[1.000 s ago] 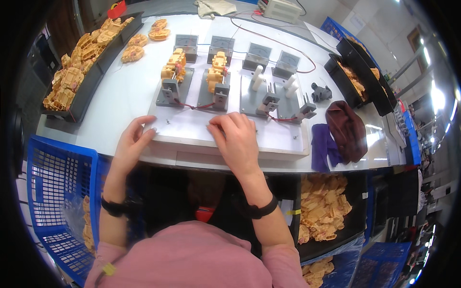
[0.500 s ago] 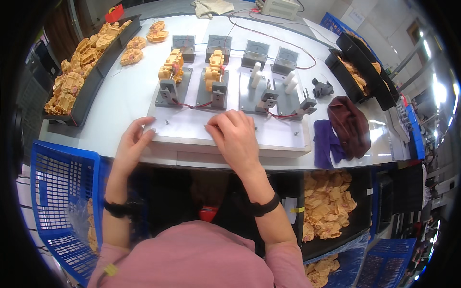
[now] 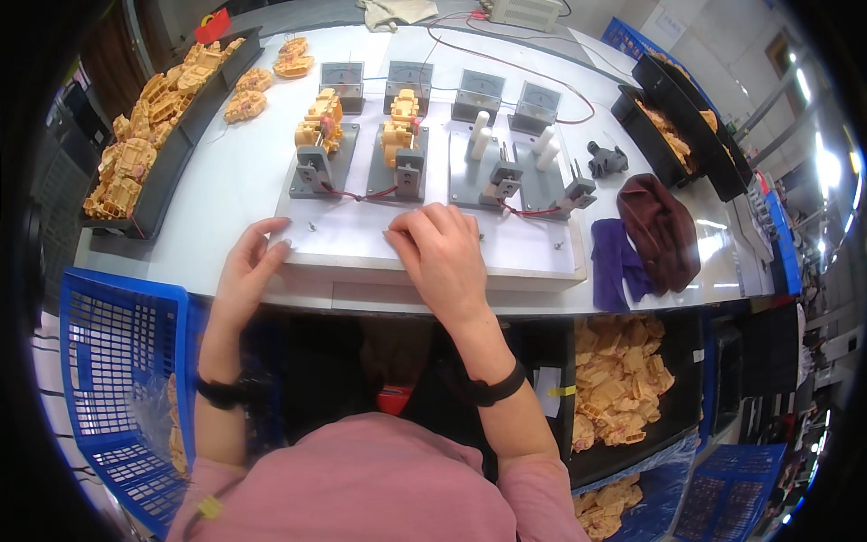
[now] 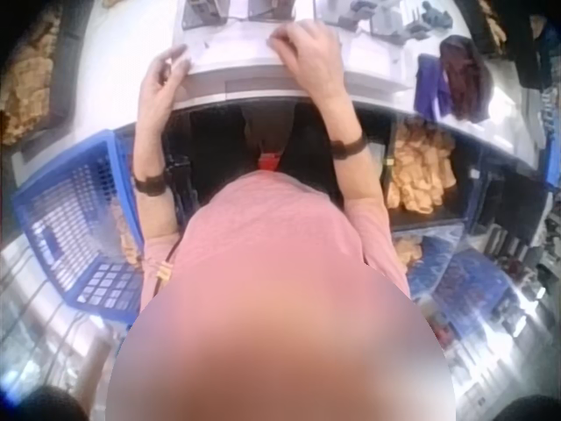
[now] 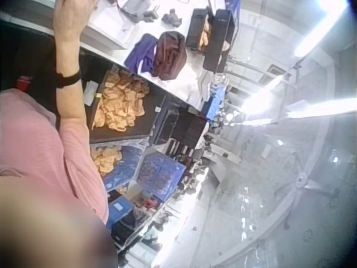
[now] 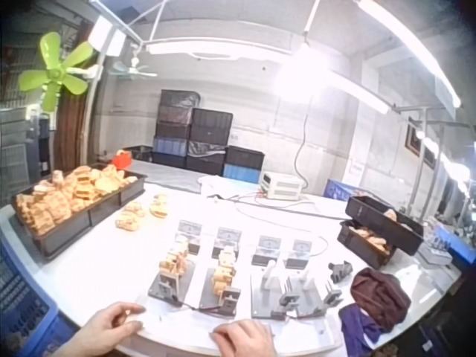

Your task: Manually assemble plastic toy parts using a jig on a workbench.

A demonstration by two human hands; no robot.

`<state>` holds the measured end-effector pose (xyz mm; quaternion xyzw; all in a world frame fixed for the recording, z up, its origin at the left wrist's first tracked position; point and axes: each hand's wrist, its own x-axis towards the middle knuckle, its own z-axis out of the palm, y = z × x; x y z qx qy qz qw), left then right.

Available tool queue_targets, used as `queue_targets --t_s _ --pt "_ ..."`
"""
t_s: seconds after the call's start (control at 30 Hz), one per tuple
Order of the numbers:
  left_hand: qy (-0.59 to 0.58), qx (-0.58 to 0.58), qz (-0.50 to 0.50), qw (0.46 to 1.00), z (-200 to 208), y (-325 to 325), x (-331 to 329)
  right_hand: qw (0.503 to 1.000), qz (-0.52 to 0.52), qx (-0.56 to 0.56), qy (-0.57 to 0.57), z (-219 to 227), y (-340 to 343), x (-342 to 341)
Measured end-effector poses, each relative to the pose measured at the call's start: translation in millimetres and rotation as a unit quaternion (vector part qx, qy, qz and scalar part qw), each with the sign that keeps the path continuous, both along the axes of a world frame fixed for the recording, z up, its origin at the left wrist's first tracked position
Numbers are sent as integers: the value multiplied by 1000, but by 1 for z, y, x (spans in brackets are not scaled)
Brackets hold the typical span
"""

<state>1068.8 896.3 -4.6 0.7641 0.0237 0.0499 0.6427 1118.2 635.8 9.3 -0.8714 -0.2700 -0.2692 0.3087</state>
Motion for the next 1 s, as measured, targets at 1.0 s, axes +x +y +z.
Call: queue_targets --t_s 1.0 --pt "33 76 -19 996 7 1 -2 1000 -29 8 6 -3 5 2"
